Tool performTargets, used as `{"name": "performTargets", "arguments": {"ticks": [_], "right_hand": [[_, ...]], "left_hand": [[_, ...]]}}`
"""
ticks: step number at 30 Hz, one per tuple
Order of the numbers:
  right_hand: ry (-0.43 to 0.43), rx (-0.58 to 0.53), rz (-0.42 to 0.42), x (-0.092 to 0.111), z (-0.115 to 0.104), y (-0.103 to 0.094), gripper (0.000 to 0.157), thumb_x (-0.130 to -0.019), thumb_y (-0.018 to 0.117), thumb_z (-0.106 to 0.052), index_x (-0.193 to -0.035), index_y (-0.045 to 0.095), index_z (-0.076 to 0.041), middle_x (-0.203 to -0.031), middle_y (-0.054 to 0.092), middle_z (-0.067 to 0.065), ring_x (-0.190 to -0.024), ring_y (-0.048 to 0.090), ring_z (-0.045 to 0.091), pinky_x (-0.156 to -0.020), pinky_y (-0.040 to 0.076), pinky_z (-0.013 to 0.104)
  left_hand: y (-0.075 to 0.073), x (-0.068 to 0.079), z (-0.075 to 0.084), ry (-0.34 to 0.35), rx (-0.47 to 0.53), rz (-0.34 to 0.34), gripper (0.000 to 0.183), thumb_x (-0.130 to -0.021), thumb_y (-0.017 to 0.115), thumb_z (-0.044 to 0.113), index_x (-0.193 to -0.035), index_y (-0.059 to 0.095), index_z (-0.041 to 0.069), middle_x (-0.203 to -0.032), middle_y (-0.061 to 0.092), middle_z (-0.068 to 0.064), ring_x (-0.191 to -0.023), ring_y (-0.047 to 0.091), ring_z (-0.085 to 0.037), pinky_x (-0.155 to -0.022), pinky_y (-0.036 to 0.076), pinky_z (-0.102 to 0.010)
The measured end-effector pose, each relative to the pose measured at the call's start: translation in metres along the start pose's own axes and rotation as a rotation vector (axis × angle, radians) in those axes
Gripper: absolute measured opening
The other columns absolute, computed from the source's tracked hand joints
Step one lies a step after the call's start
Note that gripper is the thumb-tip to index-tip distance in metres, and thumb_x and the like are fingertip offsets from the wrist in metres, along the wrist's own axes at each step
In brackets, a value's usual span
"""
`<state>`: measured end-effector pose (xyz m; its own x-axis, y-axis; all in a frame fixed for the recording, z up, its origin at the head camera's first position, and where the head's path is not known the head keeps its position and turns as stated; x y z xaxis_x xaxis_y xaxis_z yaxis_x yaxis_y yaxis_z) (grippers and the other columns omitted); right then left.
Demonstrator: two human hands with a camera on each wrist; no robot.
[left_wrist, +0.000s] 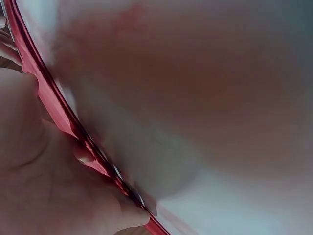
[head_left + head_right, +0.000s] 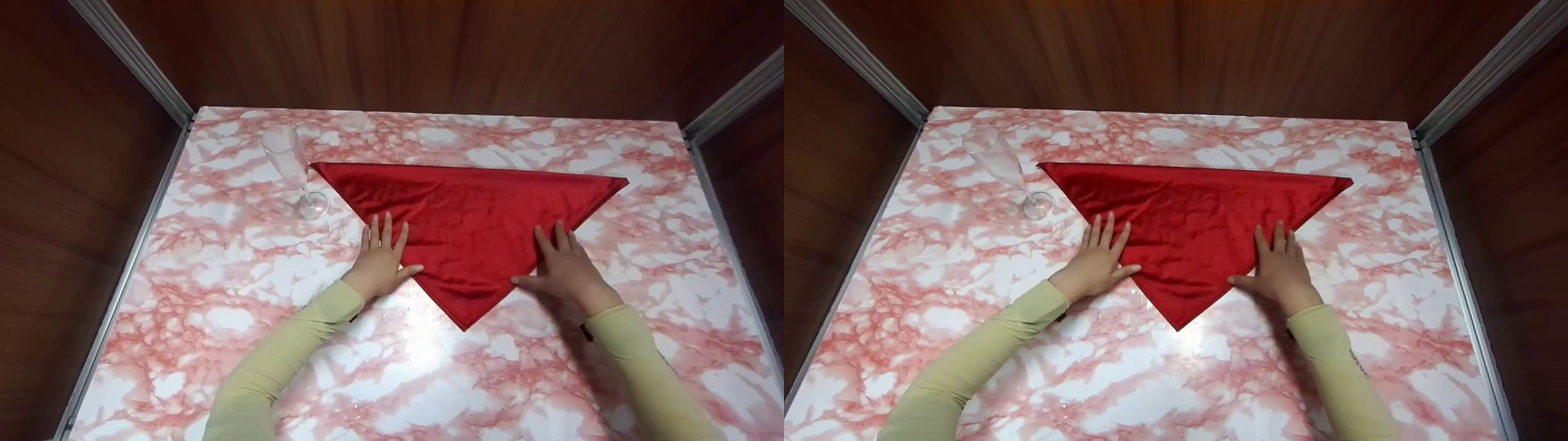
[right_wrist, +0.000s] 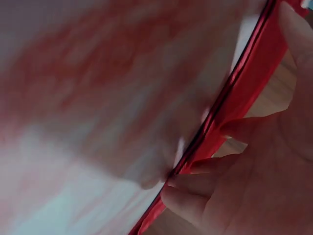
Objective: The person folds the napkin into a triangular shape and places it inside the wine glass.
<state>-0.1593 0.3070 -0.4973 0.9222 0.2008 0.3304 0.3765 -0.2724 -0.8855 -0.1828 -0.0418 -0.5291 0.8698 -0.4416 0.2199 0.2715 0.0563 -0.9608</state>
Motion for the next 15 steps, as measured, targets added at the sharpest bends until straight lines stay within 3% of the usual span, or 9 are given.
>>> {"name": "performTargets", "arguments": {"ticks": [10,15], "right_hand": [[-0.037,-0.016,0.023,-0.007,-0.011,0.007,0.112,-0.077,0.061,-0.070,-0.153,0.009,-0.005,-0.152,-0.006,0.033,-0.136,-0.002,0.054,-0.103,0.020,0.068],[-0.035,-0.021,0.016,-0.009,-0.018,0.006,0.110,-0.079,0.062,-0.068,-0.154,0.008,-0.007,-0.154,-0.007,0.030,-0.137,-0.004,0.052,-0.106,0.014,0.065]], "left_hand": [[-0.006,0.000,-0.014,-0.014,0.009,0.015,0.098,-0.086,0.038,0.073,-0.154,0.007,0.010,-0.155,-0.007,-0.026,-0.139,-0.009,-0.048,-0.112,-0.001,-0.057],[-0.012,0.001,-0.014,-0.010,0.000,-0.013,0.095,-0.086,0.038,0.073,-0.155,0.006,0.015,-0.156,-0.007,-0.024,-0.139,-0.009,-0.047,-0.112,0.000,-0.057]]}}
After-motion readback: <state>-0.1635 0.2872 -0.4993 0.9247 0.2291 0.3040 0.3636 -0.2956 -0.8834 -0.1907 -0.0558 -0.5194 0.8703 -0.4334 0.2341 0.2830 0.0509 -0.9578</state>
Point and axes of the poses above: each hand's wrist, its own x-axis away from the middle knuckle, its own y-axis out of the palm, z = x × y, the point moved 1 cm from there along -x, towards the middle knuckle
